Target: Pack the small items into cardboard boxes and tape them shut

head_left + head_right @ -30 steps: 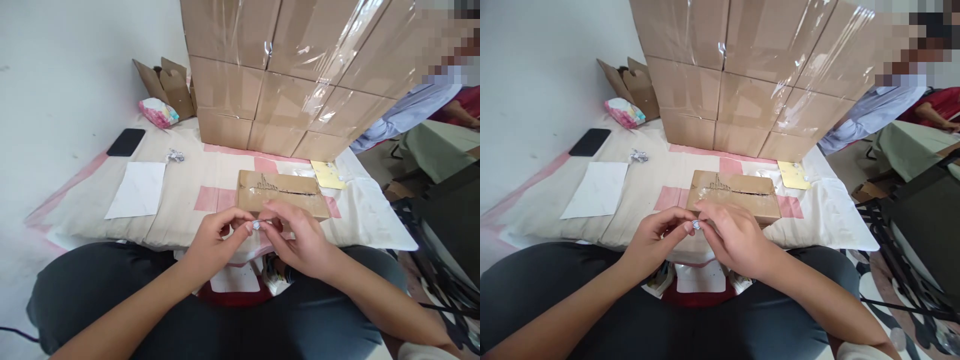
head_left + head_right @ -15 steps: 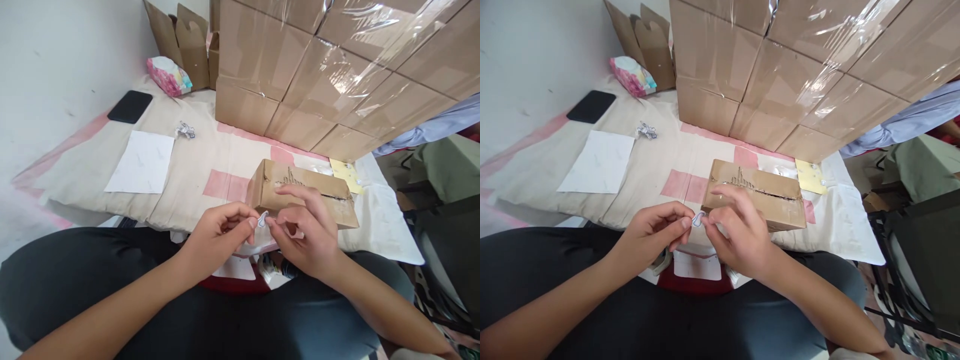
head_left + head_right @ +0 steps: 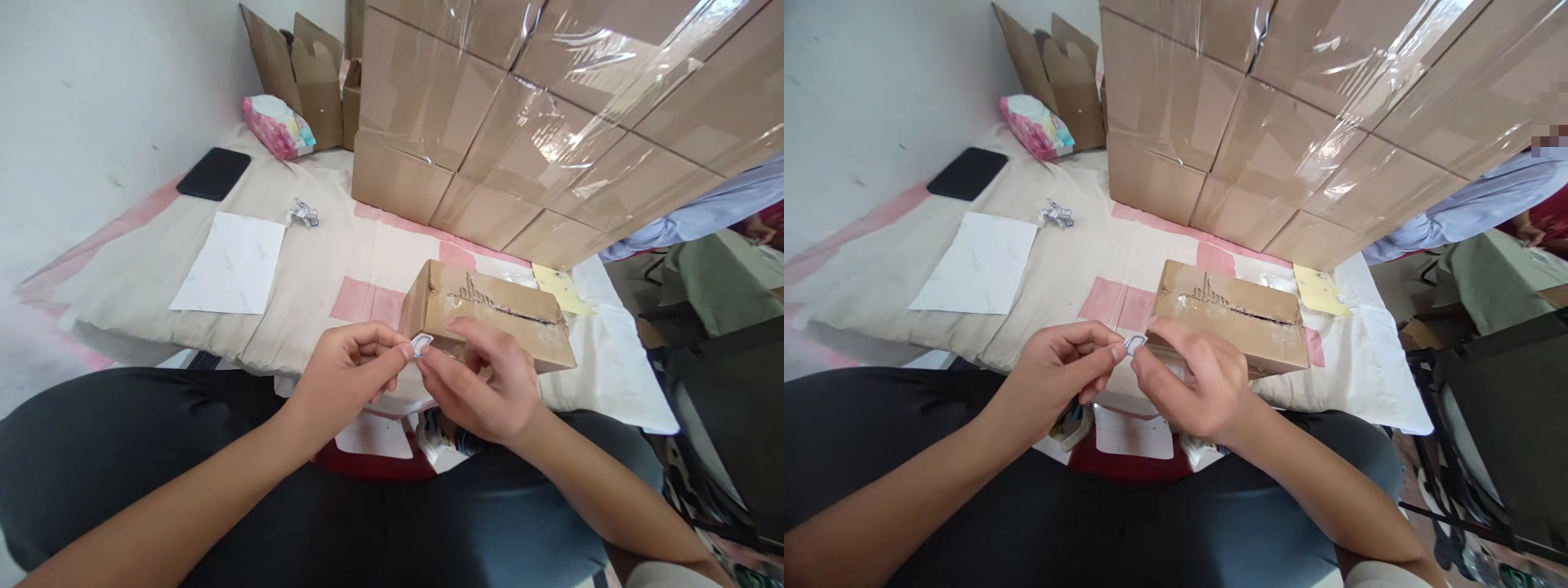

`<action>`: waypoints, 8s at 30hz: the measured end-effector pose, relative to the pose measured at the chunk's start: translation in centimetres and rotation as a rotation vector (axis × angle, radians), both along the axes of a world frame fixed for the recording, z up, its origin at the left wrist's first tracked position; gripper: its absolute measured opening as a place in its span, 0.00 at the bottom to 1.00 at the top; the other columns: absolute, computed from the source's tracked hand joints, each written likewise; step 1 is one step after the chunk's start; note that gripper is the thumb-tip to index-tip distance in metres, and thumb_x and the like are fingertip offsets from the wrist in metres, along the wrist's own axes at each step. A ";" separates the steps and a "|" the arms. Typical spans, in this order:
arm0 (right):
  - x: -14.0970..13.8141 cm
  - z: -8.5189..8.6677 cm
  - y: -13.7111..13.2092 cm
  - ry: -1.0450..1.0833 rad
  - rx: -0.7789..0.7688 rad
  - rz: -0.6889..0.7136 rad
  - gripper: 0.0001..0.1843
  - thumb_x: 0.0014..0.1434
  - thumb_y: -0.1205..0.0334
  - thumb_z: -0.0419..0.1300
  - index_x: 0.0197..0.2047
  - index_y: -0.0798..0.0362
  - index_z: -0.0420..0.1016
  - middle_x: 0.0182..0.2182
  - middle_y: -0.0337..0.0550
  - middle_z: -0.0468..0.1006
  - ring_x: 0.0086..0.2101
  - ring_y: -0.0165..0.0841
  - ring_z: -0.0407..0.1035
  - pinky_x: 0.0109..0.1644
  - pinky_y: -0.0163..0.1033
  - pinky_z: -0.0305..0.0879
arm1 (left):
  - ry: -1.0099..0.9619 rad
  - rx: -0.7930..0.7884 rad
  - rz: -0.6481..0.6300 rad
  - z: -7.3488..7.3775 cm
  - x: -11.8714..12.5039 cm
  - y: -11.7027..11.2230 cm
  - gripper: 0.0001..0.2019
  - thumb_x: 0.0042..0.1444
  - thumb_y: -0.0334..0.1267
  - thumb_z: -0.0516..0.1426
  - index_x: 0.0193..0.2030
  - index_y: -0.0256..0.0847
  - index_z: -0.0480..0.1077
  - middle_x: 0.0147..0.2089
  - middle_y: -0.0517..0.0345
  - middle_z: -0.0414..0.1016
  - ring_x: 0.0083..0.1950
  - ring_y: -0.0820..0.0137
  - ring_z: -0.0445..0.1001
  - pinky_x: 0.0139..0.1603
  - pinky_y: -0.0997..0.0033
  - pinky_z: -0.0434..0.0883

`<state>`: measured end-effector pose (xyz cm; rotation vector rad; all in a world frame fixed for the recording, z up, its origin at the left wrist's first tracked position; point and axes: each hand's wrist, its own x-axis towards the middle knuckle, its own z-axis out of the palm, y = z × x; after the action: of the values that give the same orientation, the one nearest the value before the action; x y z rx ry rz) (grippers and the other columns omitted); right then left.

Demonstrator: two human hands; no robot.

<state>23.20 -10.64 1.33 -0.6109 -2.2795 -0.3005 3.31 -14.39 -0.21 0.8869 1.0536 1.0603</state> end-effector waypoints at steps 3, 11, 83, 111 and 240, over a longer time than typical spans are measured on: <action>0.0 0.0 -0.1 0.000 -0.012 -0.001 0.17 0.58 0.68 0.70 0.48 0.41 0.79 0.46 0.45 0.80 0.28 0.31 0.70 0.28 0.40 0.70 | -0.013 0.003 -0.004 0.0 -0.2 0.0 0.11 0.58 0.44 0.65 0.33 0.39 0.76 0.20 0.64 0.66 0.19 0.80 0.60 0.19 0.81 0.59; -0.6 0.5 0.1 0.129 -0.219 0.041 0.18 0.60 0.70 0.65 0.52 0.46 0.74 0.43 0.48 0.78 0.38 0.38 0.75 0.36 0.43 0.76 | -0.025 0.021 -0.005 0.0 -0.4 -0.1 0.11 0.59 0.44 0.64 0.32 0.39 0.76 0.20 0.65 0.65 0.20 0.81 0.60 0.20 0.82 0.58; -0.9 2.2 -1.1 0.265 -0.890 0.104 0.03 0.64 0.68 0.63 0.41 0.51 0.73 0.33 0.41 0.74 0.26 0.26 0.64 0.27 0.34 0.62 | 0.224 0.334 -0.114 0.7 -0.5 -0.4 0.09 0.62 0.39 0.59 0.32 0.39 0.72 0.22 0.64 0.67 0.24 0.78 0.62 0.24 0.77 0.60; -0.3 1.7 -1.0 0.102 -0.806 0.273 0.10 0.64 0.72 0.61 0.46 0.50 0.71 0.38 0.44 0.75 0.35 0.32 0.69 0.35 0.36 0.68 | 0.102 0.158 -0.217 0.7 -0.9 0.2 0.08 0.55 0.39 0.60 0.29 0.39 0.72 0.20 0.65 0.65 0.20 0.79 0.59 0.20 0.80 0.60; 2.3 -2.1 -1.2 -0.032 -1.177 -0.020 0.08 0.60 0.71 0.57 0.30 0.52 0.63 0.20 0.28 0.57 0.20 0.23 0.52 0.25 0.30 0.49 | 0.886 0.654 -0.043 -0.6 -1.0 -0.1 0.05 0.61 0.31 0.53 0.34 0.43 0.64 0.26 0.67 0.68 0.25 0.78 0.65 0.27 0.77 0.64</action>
<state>25.48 -11.84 -0.79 -1.1736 -2.3056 1.1105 2.32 -14.51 -0.82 2.0163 1.4021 0.9931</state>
